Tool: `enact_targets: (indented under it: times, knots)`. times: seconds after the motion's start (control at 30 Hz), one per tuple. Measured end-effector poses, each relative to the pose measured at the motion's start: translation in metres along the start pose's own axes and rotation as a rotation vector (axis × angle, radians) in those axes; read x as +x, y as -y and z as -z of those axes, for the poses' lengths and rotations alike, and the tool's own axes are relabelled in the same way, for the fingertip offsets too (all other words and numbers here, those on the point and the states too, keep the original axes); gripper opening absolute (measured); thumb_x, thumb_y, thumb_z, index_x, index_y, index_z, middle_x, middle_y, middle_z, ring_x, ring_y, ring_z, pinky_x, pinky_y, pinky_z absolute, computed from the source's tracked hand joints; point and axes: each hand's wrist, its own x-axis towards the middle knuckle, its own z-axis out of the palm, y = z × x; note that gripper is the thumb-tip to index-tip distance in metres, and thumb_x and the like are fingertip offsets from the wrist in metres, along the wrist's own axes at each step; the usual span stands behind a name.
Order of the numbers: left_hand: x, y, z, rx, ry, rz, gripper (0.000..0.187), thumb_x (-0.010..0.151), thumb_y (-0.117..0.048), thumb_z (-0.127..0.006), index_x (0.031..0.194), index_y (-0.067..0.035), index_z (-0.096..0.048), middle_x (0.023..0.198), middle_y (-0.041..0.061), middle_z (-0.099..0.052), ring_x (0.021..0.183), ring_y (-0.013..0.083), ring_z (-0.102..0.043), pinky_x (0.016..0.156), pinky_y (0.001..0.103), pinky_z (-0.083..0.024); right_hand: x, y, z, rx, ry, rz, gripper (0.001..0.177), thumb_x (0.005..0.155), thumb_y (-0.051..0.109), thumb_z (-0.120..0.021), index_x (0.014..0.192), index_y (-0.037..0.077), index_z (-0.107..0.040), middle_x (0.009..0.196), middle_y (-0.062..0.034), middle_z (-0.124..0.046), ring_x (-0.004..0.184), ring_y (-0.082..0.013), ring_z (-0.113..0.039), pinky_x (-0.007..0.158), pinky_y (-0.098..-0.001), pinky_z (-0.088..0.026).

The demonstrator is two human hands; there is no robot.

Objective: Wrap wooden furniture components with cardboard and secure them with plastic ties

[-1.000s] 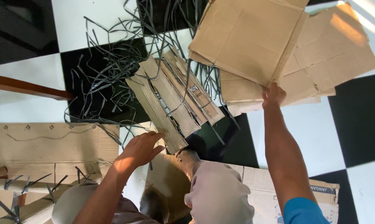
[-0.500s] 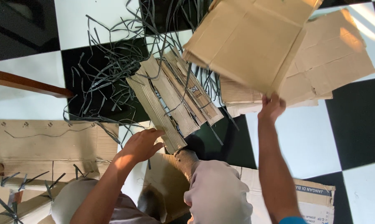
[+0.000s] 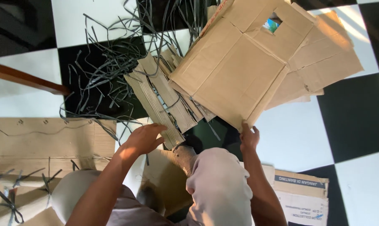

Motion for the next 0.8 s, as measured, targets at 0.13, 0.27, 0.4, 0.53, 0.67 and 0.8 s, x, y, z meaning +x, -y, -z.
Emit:
enact_targets:
  times: [0.13, 0.27, 0.4, 0.53, 0.67, 0.8]
  knots:
    - [-0.003, -0.008, -0.002, -0.037, -0.03, 0.0, 0.041, 0.098, -0.03, -0.06, 0.137, -0.015, -0.062, 0.131, 0.017, -0.068, 0.12, 0.0401, -0.067, 0.1, 0.05, -0.054, 0.038, -0.01, 0.012, -0.113, 0.029, -0.074, 0.066, 0.086, 0.036, -0.088, 0.126, -0.004, -0.055, 0.086, -0.0116, -0.048, 0.057, -0.0177, -0.049, 0.042, -0.0266, -0.042]
    - [-0.005, -0.015, -0.008, -0.057, -0.043, -0.034, 0.043, 0.096, -0.031, -0.061, 0.137, -0.017, -0.061, 0.129, 0.015, -0.068, 0.12, 0.04, -0.066, 0.098, 0.052, -0.054, 0.047, -0.01, 0.014, -0.164, 0.099, -0.116, 0.044, 0.082, 0.03, -0.089, 0.108, 0.003, -0.066, 0.091, -0.0106, -0.05, 0.077, -0.0244, -0.051, 0.055, -0.0319, -0.042]
    - [-0.004, -0.023, -0.013, -0.041, -0.02, -0.026, 0.046, 0.096, -0.033, -0.061, 0.14, -0.021, -0.06, 0.13, 0.012, -0.068, 0.122, 0.0378, -0.065, 0.099, 0.049, -0.054, 0.025, 0.005, -0.003, 0.1, 0.144, -0.181, 0.046, 0.08, 0.02, -0.089, 0.107, -0.002, -0.057, 0.098, -0.0147, -0.046, 0.091, -0.0334, -0.051, 0.077, -0.0526, -0.056]
    - [-0.004, -0.024, -0.023, -0.031, -0.039, -0.051, 0.044, 0.097, -0.033, -0.06, 0.139, -0.021, -0.059, 0.13, 0.012, -0.067, 0.122, 0.0371, -0.065, 0.1, 0.049, -0.054, 0.056, -0.01, -0.008, 0.132, 0.2, -0.241, 0.053, 0.078, 0.017, -0.089, 0.109, -0.007, -0.053, 0.097, -0.018, -0.049, 0.084, -0.0335, -0.059, 0.067, -0.0512, -0.06]
    - [-0.008, -0.027, -0.028, -0.028, -0.049, -0.07, 0.044, 0.098, -0.034, -0.059, 0.139, -0.017, -0.058, 0.128, 0.015, -0.068, 0.119, 0.0387, -0.066, 0.098, 0.05, -0.054, 0.047, 0.005, -0.023, 0.072, 0.346, -0.19, 0.051, 0.081, 0.019, -0.087, 0.115, -0.003, -0.055, 0.085, -0.0179, -0.058, 0.065, -0.0314, -0.067, 0.048, -0.0386, -0.061]
    - [0.005, -0.017, -0.042, 0.018, -0.095, -0.071, 0.046, 0.096, -0.038, -0.062, 0.138, -0.019, -0.06, 0.123, 0.013, -0.07, 0.112, 0.038, -0.07, 0.094, 0.051, -0.057, 0.018, 0.038, -0.045, 0.375, 0.341, -0.3, 0.037, 0.081, 0.009, -0.083, 0.11, 0.006, -0.059, 0.088, -0.0117, -0.067, 0.068, -0.0276, -0.071, 0.052, -0.0287, -0.061]
